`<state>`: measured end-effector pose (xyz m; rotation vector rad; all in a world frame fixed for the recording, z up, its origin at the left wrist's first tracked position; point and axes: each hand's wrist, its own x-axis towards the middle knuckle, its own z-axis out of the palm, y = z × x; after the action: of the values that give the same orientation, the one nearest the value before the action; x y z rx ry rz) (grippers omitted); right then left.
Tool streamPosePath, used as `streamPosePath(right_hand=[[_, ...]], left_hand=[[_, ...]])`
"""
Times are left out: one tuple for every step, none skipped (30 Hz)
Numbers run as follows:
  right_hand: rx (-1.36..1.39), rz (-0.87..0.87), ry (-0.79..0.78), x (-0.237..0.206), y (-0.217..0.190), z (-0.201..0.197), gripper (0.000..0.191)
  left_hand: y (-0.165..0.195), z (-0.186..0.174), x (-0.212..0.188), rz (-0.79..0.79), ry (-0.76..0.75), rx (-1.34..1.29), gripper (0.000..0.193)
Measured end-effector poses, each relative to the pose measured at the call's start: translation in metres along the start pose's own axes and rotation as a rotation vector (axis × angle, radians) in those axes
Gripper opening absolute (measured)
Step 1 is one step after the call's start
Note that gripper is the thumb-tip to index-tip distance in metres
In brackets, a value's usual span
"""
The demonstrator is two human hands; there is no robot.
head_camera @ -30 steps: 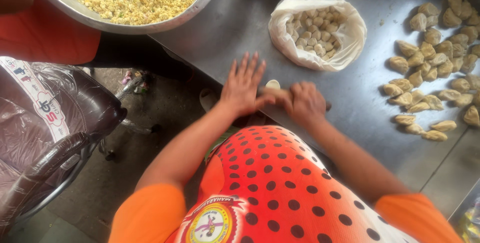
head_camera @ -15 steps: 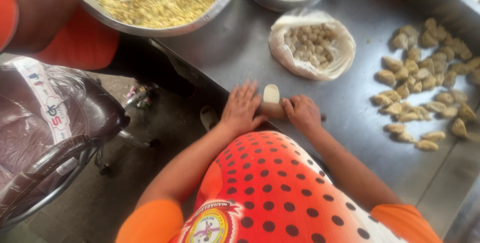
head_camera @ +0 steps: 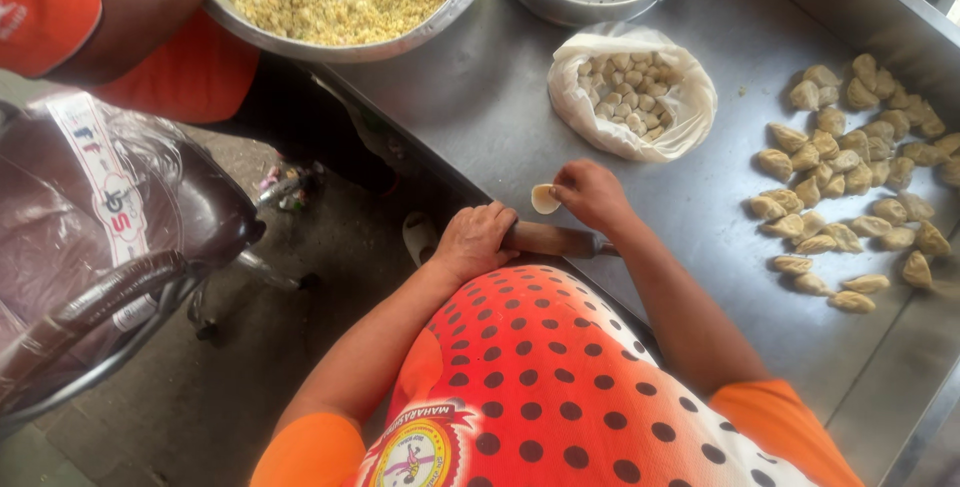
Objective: The person repeatedly flattens small dough balls into thin circular discs using a rolling pin on a stainless steel countertop. The person places the flattened discs into a large metal bowl filled with a yellow grainy mixture. A second person in an orange shirt is visible nearby, also handling dough.
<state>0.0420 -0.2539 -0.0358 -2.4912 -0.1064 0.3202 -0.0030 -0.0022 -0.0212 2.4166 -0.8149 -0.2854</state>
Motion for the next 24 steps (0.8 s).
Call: streamPosePath(right_hand=[[0.231,0.095,-0.022,-0.005,0.004,0.001,0.022],[0.462,0.196,-0.041,-0.01,0.008,0.003,0.022],[0.694,0.298,-0.055,-0.016,0.012,0.005,0.023],[0.603,0.317,-0.035,-0.022,0.016,0.006,0.024],[0.513,0.335,-0.013,-0.029,0.018,0.006,0.025],[0.424,0.355,0.009,-0.035,0.021,0.006,0.027],[0.349,0.335,0.013,-0.043,0.022,0.004,0.028],[0.274,0.311,0.015,-0.051,0.023,0.003,0.029],[0.199,0.288,0.014,-0.056,0.022,0.001,0.03],[0.119,0.192,0.056,-0.061,0.02,0.0,0.03],[0.041,0.1,0.095,-0.065,0.017,-0.001,0.031],[-0.037,0.009,0.132,-0.067,0.014,-0.001,0.032],[-0.129,0.002,0.16,-0.068,0.01,0.0,0.035],[-0.221,-0.009,0.192,-0.066,0.007,0.002,0.039],[-0.312,-0.021,0.225,-0.062,0.004,0.004,0.043],[-0.321,-0.012,0.219,-0.056,0.002,0.005,0.044],[-0.33,-0.002,0.199,-0.052,0.001,0.006,0.045],[-0.34,-0.001,0.189,-0.046,0.003,0.006,0.047],[-0.335,0.019,0.202,-0.035,0.004,0.006,0.045],[-0.335,0.044,0.209,-0.027,0.007,0.004,0.044],[-0.337,0.066,0.212,-0.022,0.01,0.004,0.042],[-0.33,0.088,0.201,-0.018,0.013,0.003,0.042],[-0.322,0.111,0.193,-0.017,0.015,0.003,0.041],[-0.313,0.133,0.184,-0.017,0.016,0.003,0.041]], left_hand=[[-0.001,0.0,-0.001,0.009,0.015,-0.001,0.047],[-0.002,0.0,-0.001,0.02,0.027,-0.003,0.047],[-0.003,0.001,0.0,0.034,0.038,-0.004,0.047],[-0.003,0.001,0.0,0.033,0.036,-0.011,0.046],[-0.002,0.0,0.002,0.035,0.033,-0.015,0.045],[-0.001,0.0,0.004,0.038,0.028,-0.021,0.044],[0.0,0.0,0.006,0.032,0.027,-0.015,0.044],[0.002,-0.001,0.009,0.025,0.031,-0.008,0.044],[0.003,-0.002,0.012,0.014,0.033,-0.001,0.044],[0.003,-0.003,0.015,-0.029,-0.004,0.023,0.044],[0.003,-0.003,0.019,-0.073,-0.044,0.045,0.045],[0.002,-0.003,0.023,-0.115,-0.087,0.067,0.045],[0.0,-0.003,0.028,-0.055,-0.001,0.145,0.052],[-0.003,-0.003,0.035,0.009,0.09,0.226,0.06],[-0.008,-0.003,0.043,0.075,0.181,0.307,0.069],[-0.013,-0.002,0.054,0.037,0.115,0.297,0.081],[-0.016,0.0,0.062,-0.011,0.043,0.28,0.094],[-0.02,0.001,0.073,-0.055,-0.019,0.27,0.107],[-0.027,-0.001,0.086,-0.062,-0.042,0.302,0.109],[-0.03,-0.002,0.097,-0.067,-0.067,0.326,0.111],[-0.032,-0.001,0.105,-0.077,-0.092,0.347,0.113],[-0.033,-0.002,0.109,-0.079,-0.092,0.34,0.112],[-0.034,-0.003,0.111,-0.078,-0.092,0.334,0.112],[-0.034,-0.004,0.112,-0.079,-0.093,0.329,0.111]])
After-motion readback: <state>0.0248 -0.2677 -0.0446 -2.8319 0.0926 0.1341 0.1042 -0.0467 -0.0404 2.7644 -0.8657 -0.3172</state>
